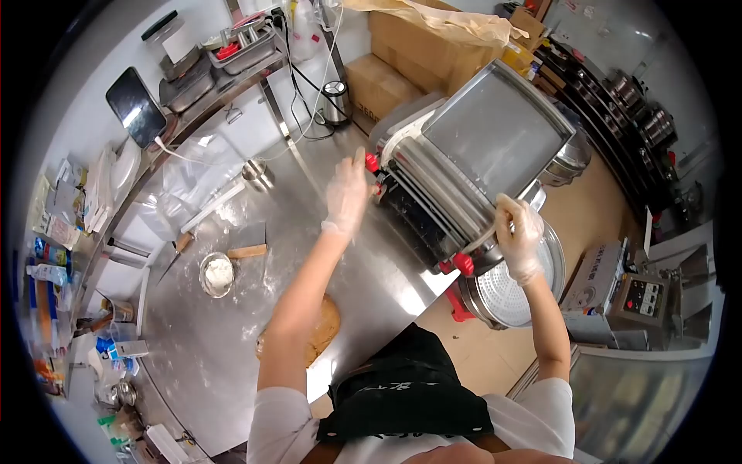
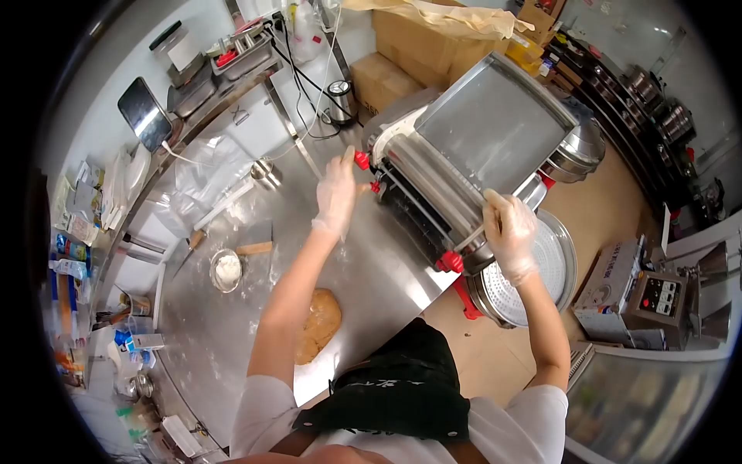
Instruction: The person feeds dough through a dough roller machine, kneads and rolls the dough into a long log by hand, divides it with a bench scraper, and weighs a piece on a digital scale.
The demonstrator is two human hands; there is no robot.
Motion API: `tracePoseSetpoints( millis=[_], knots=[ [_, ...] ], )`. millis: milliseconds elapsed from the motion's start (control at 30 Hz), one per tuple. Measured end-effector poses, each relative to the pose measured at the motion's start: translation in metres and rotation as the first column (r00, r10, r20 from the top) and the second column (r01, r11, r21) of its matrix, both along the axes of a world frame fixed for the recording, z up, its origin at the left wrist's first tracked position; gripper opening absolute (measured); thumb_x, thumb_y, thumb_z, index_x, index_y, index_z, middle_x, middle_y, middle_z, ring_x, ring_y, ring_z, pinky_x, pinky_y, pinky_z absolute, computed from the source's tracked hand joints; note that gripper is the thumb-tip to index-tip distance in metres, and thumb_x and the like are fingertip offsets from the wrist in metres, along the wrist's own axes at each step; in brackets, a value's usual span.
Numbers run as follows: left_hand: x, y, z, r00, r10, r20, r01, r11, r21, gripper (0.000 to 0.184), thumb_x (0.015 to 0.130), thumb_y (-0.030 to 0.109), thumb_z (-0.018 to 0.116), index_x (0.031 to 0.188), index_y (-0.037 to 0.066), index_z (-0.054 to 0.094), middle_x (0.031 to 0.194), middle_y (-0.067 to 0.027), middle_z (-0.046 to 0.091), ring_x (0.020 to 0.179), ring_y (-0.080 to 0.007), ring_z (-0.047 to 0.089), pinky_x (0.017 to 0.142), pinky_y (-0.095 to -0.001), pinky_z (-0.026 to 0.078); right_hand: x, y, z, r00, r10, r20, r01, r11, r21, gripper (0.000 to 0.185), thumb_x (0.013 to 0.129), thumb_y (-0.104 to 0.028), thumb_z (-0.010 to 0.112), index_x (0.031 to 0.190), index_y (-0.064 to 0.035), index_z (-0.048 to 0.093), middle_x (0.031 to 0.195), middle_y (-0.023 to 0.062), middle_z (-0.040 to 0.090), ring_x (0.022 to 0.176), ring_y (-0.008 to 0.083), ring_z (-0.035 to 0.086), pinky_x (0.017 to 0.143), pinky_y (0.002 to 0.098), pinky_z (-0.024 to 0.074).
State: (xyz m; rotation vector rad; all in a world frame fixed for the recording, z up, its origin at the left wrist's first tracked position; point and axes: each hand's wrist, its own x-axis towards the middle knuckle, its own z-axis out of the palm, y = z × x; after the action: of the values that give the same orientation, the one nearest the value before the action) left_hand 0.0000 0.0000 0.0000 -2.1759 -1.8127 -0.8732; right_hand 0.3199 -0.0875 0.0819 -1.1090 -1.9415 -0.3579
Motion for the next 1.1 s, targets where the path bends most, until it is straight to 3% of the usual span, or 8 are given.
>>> tracePoseSetpoints(
  millis=[300,367,467,600,700,833,1000,1100],
  knots=[
    [-0.003,0.069,0.006,0.974,-0.226,0.025,0.223,0.926,-0.304,0.031,0.086,0.025,0.077,0.099,0.003,0.061,0.067,-0.0090,0.057,0.062,-0.0261,0.066,0.058,-0.0362,0.057,0.031,0.021,-0.003,0.989,0.144,-0.014,-0.145,0.989,-0.034,0.035,0.075,0.010,0.071,0.107,-0.0040,0.067,0.079,0.0076,0.064,0.064,0.0246,0.060,0.058,0.0353,0.0469],
    [-0.014,0.069,0.009,0.680,-0.060,0.731,0.595,0.627,-0.502,0.042,0.097,0.048,0.060,0.097,0.005,0.061,0.060,-0.0027,0.052,0.051,-0.0150,0.055,0.049,-0.0297,0.047,0.030,0.022,-0.002,0.989,0.149,-0.016,-0.150,0.988,-0.039,0.036,0.074,0.010,0.071,0.107,-0.0043,0.067,0.079,0.0072,0.064,0.063,0.0242,0.060,0.058,0.0351,0.0466],
    [-0.023,0.084,-0.014,0.099,0.486,0.868,0.948,0.220,-0.231,0.061,0.101,0.065,0.041,0.098,0.007,0.062,0.065,-0.0027,0.056,0.045,-0.0081,0.044,0.041,-0.0243,0.035,0.031,0.023,-0.001,0.987,0.159,0.003,-0.158,0.986,-0.047,0.038,0.074,0.010,0.071,0.109,-0.0045,0.066,0.078,0.0072,0.063,0.062,0.0248,0.060,0.057,0.0358,0.0462],
    [0.008,0.059,0.032,0.465,0.461,0.756,0.412,0.643,-0.645,0.054,0.097,0.059,0.058,0.100,0.005,0.059,0.064,-0.0027,0.053,0.051,-0.0160,0.055,0.053,-0.0293,0.050,0.030,0.021,-0.001,0.987,0.163,-0.014,-0.163,0.985,-0.058,0.038,0.073,0.010,0.071,0.108,-0.0049,0.067,0.076,0.0069,0.063,0.062,0.0250,0.059,0.057,0.0364,0.0461],
    [0.007,0.057,0.017,0.983,-0.176,0.060,0.183,0.971,-0.155,0.048,0.086,0.046,0.075,0.101,0.003,0.059,0.071,-0.0103,0.061,0.059,-0.0275,0.062,0.062,-0.0369,0.055,0.029,0.022,-0.002,0.989,0.151,-0.001,-0.150,0.987,-0.062,0.038,0.072,0.010,0.071,0.107,-0.0051,0.067,0.076,0.0067,0.063,0.062,0.0251,0.059,0.057,0.0364,0.0459],
    [0.000,0.068,0.012,0.980,-0.195,0.032,0.195,0.924,-0.328,0.044,0.083,0.037,0.080,0.102,0.004,0.058,0.071,-0.0114,0.058,0.060,-0.0328,0.062,0.061,-0.0394,0.056,0.029,0.021,0.000,0.989,0.147,0.005,-0.146,0.986,-0.084,0.039,0.072,0.010,0.072,0.107,-0.0048,0.068,0.077,0.0070,0.063,0.062,0.0247,0.058,0.057,0.0357,0.0453],
    [-0.019,0.080,0.007,0.062,0.486,0.872,0.960,0.209,-0.184,0.048,0.103,0.054,0.048,0.099,0.008,0.061,0.067,-0.0009,0.058,0.049,-0.0066,0.043,0.043,-0.0238,0.034,0.031,0.020,-0.003,0.990,0.141,0.007,-0.140,0.987,-0.078,0.039,0.072,0.010,0.072,0.108,-0.0040,0.068,0.077,0.0070,0.063,0.061,0.0240,0.058,0.057,0.0354,0.0451],
    [-0.009,0.068,0.030,0.314,0.468,0.826,0.780,0.369,-0.506,0.051,0.100,0.058,0.050,0.105,0.009,0.059,0.074,-0.0015,0.057,0.054,-0.0069,0.048,0.046,-0.0217,0.037,0.031,0.021,-0.002,0.988,0.152,0.007,-0.151,0.985,-0.084,0.040,0.071,0.010,0.072,0.108,-0.0035,0.068,0.076,0.0069,0.063,0.061,0.0238,0.058,0.056,0.0353,0.0448]
  ],
)
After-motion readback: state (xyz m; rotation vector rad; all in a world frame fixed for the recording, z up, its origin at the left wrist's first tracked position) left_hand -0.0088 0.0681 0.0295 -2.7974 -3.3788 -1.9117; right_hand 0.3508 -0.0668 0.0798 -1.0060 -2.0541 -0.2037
